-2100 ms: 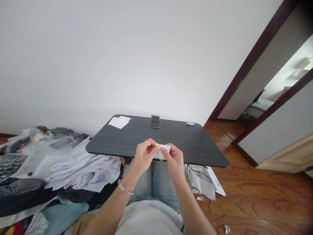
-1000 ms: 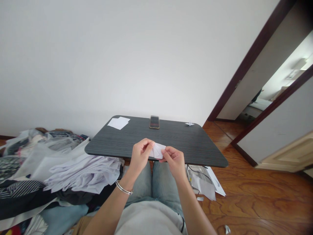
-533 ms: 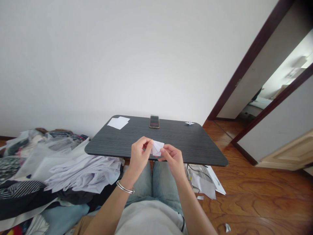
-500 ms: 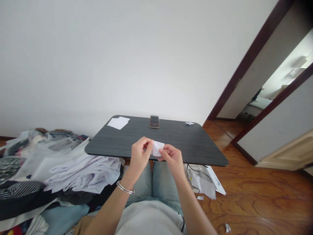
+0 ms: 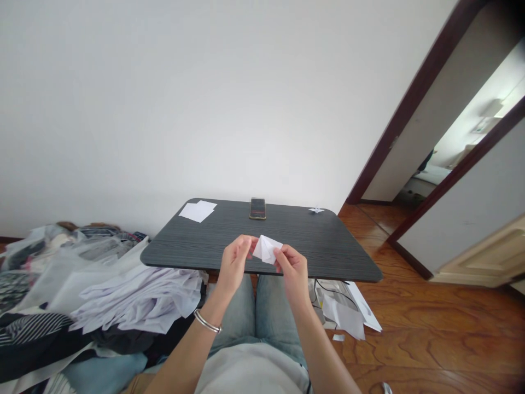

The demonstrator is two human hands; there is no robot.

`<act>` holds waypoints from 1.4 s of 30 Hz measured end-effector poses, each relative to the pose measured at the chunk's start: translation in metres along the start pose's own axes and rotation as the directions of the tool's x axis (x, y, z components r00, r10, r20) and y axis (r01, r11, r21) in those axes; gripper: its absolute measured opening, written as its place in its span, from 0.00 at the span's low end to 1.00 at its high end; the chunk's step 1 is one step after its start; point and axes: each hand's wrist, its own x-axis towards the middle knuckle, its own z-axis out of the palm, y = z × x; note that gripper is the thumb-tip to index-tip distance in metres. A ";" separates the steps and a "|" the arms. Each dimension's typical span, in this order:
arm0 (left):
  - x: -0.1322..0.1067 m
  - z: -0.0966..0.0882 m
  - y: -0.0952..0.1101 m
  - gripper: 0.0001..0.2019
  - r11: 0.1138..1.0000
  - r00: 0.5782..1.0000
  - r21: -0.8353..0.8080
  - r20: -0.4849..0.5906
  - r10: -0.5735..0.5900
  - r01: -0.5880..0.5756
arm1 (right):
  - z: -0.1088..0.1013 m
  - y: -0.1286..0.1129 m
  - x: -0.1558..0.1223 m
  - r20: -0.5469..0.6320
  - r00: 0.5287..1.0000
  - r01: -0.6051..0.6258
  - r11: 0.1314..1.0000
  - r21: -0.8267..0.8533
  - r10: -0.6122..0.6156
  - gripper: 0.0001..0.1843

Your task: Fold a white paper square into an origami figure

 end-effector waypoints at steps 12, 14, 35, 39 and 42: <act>0.000 0.002 0.000 0.12 0.994 0.986 0.089 0.145 -0.079 0.067 | -0.002 -0.004 0.004 -0.019 1.000 0.014 0.999 0.036 -0.013 0.17; 0.000 0.004 0.001 0.13 0.997 0.987 0.023 0.141 -0.079 0.077 | -0.002 -0.003 0.003 0.000 1.000 0.003 0.999 0.038 -0.003 0.17; -0.004 0.005 0.000 0.14 0.980 0.974 0.200 0.217 -0.066 0.022 | -0.006 0.003 0.009 0.130 0.992 0.002 1.000 0.029 -0.006 0.13; -0.004 0.008 0.000 0.13 0.987 0.981 0.154 0.177 -0.081 0.054 | -0.004 0.000 0.007 0.129 0.991 0.028 1.000 -0.013 -0.026 0.15; -0.004 0.010 0.001 0.14 0.987 0.984 0.144 0.153 -0.086 0.064 | -0.002 0.000 0.004 0.109 0.993 0.060 0.996 -0.063 -0.053 0.16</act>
